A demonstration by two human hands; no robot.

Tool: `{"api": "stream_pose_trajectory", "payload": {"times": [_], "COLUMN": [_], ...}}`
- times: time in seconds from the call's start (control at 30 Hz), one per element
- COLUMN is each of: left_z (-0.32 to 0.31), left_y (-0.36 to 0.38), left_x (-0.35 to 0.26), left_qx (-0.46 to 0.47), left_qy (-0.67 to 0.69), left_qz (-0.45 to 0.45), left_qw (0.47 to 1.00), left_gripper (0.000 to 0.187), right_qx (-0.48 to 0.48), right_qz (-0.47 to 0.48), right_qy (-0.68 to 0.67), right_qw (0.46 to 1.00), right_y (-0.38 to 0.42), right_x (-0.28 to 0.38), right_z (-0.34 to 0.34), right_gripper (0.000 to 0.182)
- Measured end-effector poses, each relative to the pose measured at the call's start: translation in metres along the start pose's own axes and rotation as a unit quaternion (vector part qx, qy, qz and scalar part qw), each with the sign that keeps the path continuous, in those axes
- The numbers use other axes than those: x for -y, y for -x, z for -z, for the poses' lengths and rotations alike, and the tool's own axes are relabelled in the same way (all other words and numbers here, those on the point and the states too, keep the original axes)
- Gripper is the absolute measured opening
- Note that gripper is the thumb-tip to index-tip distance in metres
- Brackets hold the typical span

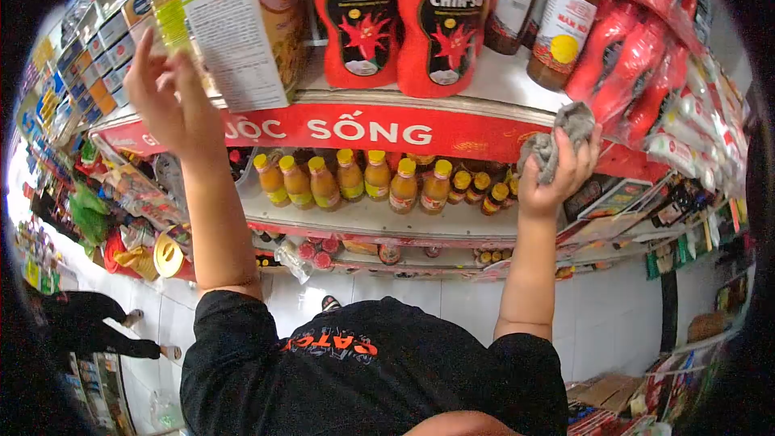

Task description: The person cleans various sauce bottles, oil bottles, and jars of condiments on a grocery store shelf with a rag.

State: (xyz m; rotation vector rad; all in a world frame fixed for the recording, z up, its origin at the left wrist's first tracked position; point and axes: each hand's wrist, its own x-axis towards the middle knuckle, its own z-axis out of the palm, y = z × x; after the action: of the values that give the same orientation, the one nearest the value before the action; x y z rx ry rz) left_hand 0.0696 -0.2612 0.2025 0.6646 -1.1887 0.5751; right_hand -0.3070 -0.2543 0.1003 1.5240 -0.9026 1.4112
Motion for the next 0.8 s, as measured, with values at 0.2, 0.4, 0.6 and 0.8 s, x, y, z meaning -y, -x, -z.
{"api": "stream_pose_trajectory", "payload": {"times": [0.2, 0.4, 0.6, 0.8], "left_z": [-0.027, -0.095, -0.103, -0.085], "left_y": [0.0, 0.007, 0.011, 0.047], "left_x": [-0.092, -0.121, -0.127, -0.123], "left_qx": [0.138, 0.169, 0.136, 0.248], "left_qy": [0.019, 0.048, 0.04, 0.254], "left_qz": [-0.191, -0.236, -0.273, -0.128], "left_qw": [0.972, 0.956, 0.952, 0.926], "left_gripper": [0.061, 0.052, 0.04, 0.048], "right_qx": [-0.012, -0.002, -0.009, -0.032], "right_qz": [0.006, 0.034, 0.032, 0.036], "right_qy": [-0.001, -0.002, 0.007, -0.003], "right_qw": [1.0, 0.999, 0.999, 0.999], "right_y": [-0.001, -0.003, -0.001, 0.004], "right_x": [-0.001, -0.002, -0.003, -0.008], "right_z": [-0.002, 0.001, -0.001, -0.005], "right_gripper": [0.039, 0.036, 0.037, 0.037]}}
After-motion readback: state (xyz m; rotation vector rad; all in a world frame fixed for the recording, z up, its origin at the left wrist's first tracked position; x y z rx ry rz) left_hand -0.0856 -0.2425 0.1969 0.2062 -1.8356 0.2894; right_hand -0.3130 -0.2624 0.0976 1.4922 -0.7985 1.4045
